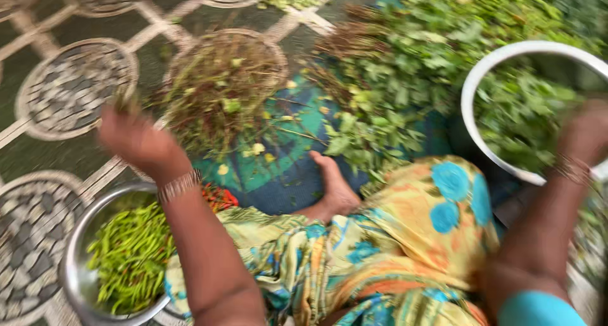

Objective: The person sits on a mat and sorts through piles of leafy greens and chilies. They pick up stems, remove leaves, and place them into a metal bowl while discarding the stems onto the mat.

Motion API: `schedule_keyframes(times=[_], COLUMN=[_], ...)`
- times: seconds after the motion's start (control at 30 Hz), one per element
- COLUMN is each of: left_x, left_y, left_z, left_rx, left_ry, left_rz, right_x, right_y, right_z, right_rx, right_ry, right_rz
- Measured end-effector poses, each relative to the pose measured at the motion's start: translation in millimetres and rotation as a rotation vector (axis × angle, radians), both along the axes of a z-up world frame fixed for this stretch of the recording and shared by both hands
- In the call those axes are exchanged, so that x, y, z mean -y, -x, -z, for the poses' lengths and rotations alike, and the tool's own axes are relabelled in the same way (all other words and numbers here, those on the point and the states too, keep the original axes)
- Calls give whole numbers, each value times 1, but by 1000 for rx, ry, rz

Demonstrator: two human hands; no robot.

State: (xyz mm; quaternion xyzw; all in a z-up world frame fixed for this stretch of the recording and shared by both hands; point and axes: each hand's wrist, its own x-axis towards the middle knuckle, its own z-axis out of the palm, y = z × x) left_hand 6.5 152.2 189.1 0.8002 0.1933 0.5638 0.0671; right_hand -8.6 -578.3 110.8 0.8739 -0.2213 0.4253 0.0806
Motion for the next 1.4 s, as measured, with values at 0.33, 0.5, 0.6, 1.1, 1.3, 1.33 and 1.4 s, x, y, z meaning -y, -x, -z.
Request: schedule_keyframes(times=[0.33, 0.5, 0.6, 1.1, 1.3, 1.33, 1.4], left_x=[140, 180, 168, 160, 167, 169, 171], left_y=[19, 46, 46, 35, 38, 41, 41], left_z=[143, 167, 182, 183, 164, 163, 159], left_rx=[-850, -962, -978, -828, -590, -543, -430], left_ry=[360, 510, 551, 630, 728, 790, 596], left_rz=[682, 820, 806, 834, 992, 1029, 1091], right_x=[-86, -139, -149, -170, -192, -192, -193], right_y=[-101, -148, -156, -95, -72, -68, -64], right_z=[113, 179, 214, 98, 58, 54, 46], right_rx=[-442, -474, -365, 376, 340, 326, 309], right_ry=[-702, -881, -1373, -1532, -1638, -1648, -1662], right_rz=[-383, -467, -465, -903, -920, -926, -956])
